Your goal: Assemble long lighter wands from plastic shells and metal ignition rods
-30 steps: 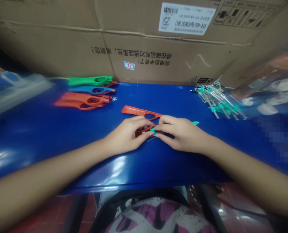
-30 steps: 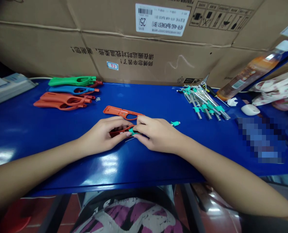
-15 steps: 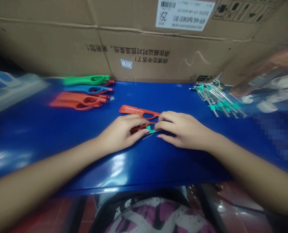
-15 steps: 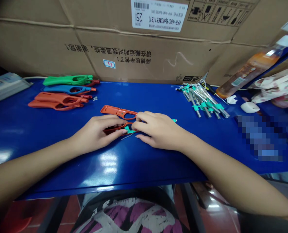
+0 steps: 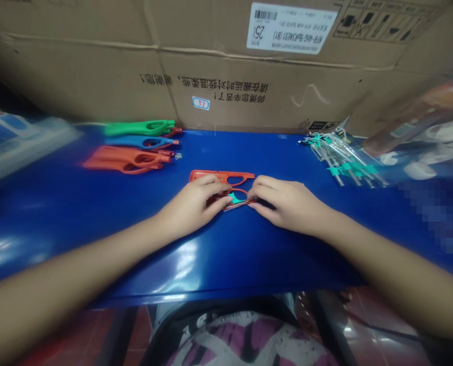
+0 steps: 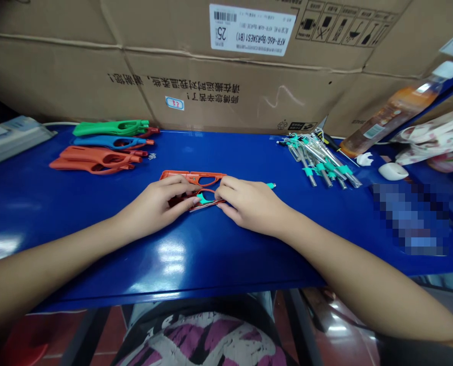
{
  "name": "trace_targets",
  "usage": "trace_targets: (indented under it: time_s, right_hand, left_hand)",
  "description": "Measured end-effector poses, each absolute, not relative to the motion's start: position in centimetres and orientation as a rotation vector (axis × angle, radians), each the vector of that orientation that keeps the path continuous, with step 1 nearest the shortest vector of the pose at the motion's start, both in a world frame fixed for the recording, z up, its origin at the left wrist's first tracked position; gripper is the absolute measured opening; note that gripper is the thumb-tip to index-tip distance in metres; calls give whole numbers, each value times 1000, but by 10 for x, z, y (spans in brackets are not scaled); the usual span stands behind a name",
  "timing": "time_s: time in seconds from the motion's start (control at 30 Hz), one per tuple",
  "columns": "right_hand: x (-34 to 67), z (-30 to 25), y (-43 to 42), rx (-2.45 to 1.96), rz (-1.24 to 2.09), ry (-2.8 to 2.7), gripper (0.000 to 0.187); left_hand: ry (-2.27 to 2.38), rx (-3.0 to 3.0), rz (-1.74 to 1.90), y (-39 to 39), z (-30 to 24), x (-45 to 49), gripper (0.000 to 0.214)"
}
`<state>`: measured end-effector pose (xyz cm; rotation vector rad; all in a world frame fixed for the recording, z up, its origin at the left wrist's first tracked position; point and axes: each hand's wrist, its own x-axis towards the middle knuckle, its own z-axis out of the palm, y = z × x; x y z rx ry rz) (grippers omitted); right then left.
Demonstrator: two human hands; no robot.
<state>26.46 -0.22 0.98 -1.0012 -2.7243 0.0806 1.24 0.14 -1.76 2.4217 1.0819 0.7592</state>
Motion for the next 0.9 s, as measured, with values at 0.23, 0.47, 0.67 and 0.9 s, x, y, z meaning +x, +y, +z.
trace_targets:
  time_s: [0.23,0.47,0.67,0.9]
  right_hand:
    - [269,10,-1,-861,57,-2819,18]
    - [271,11,-1,-809,-11,-2767,19]
    - [265,8,-1,-761,35,-2751,18]
    - [261,5,1,-823,324,-2681,8]
  left_hand:
    - [1086,2397,765,1,-19,12,27]
    - [1068,2384,763,1,-19,12,26]
    - [1022,2373,808,0,-19,15,26]
    - [954,2289,784,2,-17,11,30]
